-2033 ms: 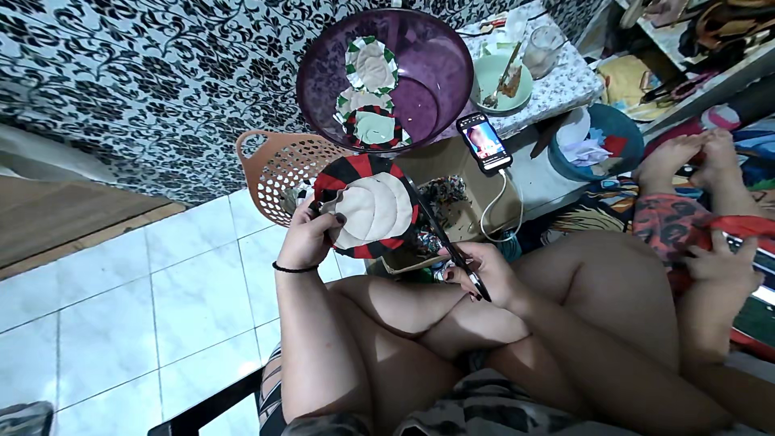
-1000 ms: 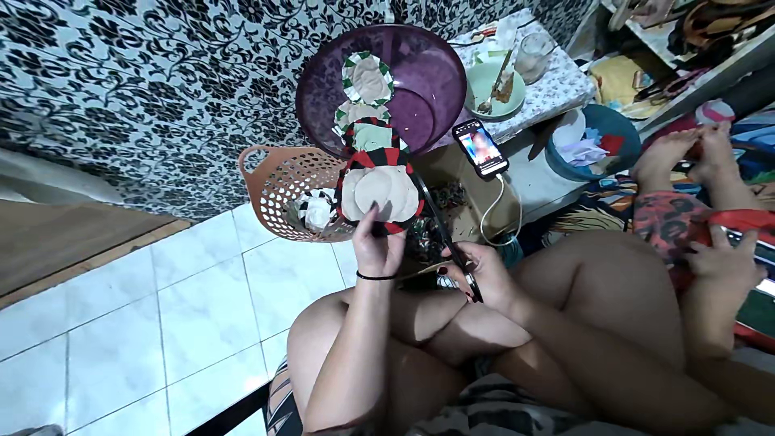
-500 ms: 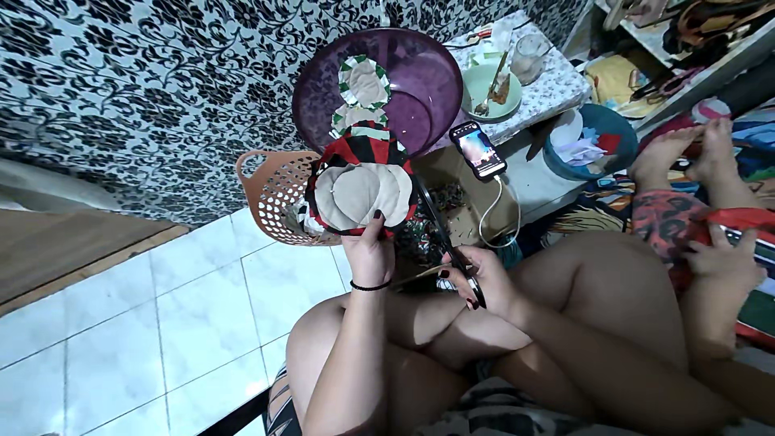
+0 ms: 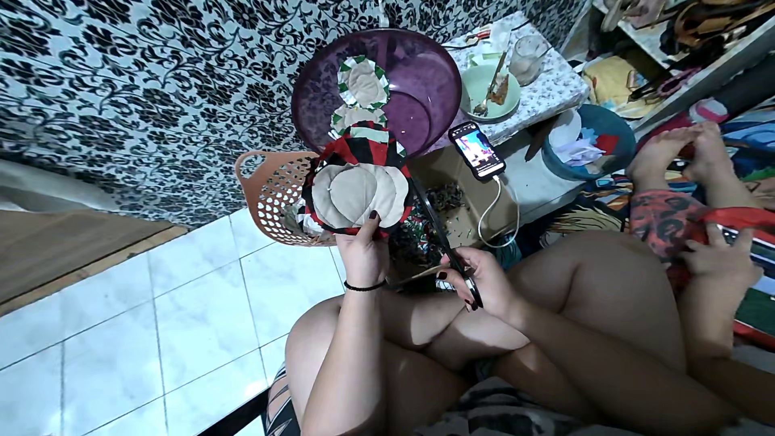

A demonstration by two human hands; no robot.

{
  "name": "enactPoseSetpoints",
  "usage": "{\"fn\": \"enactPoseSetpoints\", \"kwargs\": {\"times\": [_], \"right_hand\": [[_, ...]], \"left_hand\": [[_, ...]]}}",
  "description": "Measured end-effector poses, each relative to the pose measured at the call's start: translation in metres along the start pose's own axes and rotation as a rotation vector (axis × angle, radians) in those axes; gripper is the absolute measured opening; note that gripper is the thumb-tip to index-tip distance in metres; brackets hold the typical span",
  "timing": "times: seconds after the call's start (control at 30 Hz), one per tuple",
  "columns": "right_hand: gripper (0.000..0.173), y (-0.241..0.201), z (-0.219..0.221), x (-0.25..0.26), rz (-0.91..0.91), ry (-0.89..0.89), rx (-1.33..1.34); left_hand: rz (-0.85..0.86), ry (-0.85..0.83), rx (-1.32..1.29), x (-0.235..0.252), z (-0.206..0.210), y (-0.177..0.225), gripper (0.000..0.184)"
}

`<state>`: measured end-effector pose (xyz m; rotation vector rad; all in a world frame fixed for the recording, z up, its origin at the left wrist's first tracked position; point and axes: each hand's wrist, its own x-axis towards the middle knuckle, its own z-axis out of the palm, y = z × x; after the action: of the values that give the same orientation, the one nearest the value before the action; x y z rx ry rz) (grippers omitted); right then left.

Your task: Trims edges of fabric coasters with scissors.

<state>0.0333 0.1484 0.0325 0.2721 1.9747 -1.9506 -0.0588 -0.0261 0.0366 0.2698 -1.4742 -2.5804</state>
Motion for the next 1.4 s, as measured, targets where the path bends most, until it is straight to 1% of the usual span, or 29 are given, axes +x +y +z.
{"fn": "enactPoseSetpoints", "kwargs": {"times": [0.13, 0.23, 0.37, 0.47, 0.67, 0.77, 0.93, 1.13, 1.27, 1.4], "right_hand": [[0.047, 0.008, -0.003, 0.001, -0.070, -0.111, 0.042], [0.051, 0.009, -0.004, 0.002, -0.093, -0.153, 0.066], [0.048, 0.007, -0.004, 0.003, -0.096, -0.146, 0.075], [0.047, 0.005, -0.005, 0.003, -0.084, -0.112, 0.098], [0.038, 0.000, -0.007, 0.004, -0.078, -0.048, 0.134], [0.038, 0.000, -0.008, 0.004, -0.076, -0.033, 0.122], [0.036, -0.001, -0.009, 0.004, -0.064, -0.015, 0.099], [0.033, -0.004, -0.009, 0.003, -0.040, 0.019, 0.072], [0.036, -0.004, -0.010, 0.004, -0.039, 0.007, 0.049], [0.038, -0.001, -0.010, 0.005, -0.078, 0.009, 0.020]], "left_hand": [[-0.017, 0.004, -0.010, 0.000, -0.001, 0.002, 0.030], [-0.016, -0.010, -0.012, 0.000, -0.002, 0.002, 0.030], [-0.037, -0.062, 0.020, -0.002, 0.000, 0.003, 0.033], [-0.074, -0.093, 0.050, -0.006, 0.001, 0.004, 0.032], [-0.117, -0.158, 0.077, -0.006, -0.002, 0.004, 0.034], [-0.118, -0.184, 0.087, -0.006, -0.003, 0.005, 0.035], [-0.131, -0.193, 0.096, -0.007, -0.003, 0.006, 0.033], [-0.116, -0.199, 0.148, -0.002, -0.009, 0.010, 0.035], [-0.108, -0.208, 0.136, 0.000, -0.010, 0.013, 0.036], [-0.120, -0.208, 0.149, 0.003, -0.013, 0.016, 0.036]]}}
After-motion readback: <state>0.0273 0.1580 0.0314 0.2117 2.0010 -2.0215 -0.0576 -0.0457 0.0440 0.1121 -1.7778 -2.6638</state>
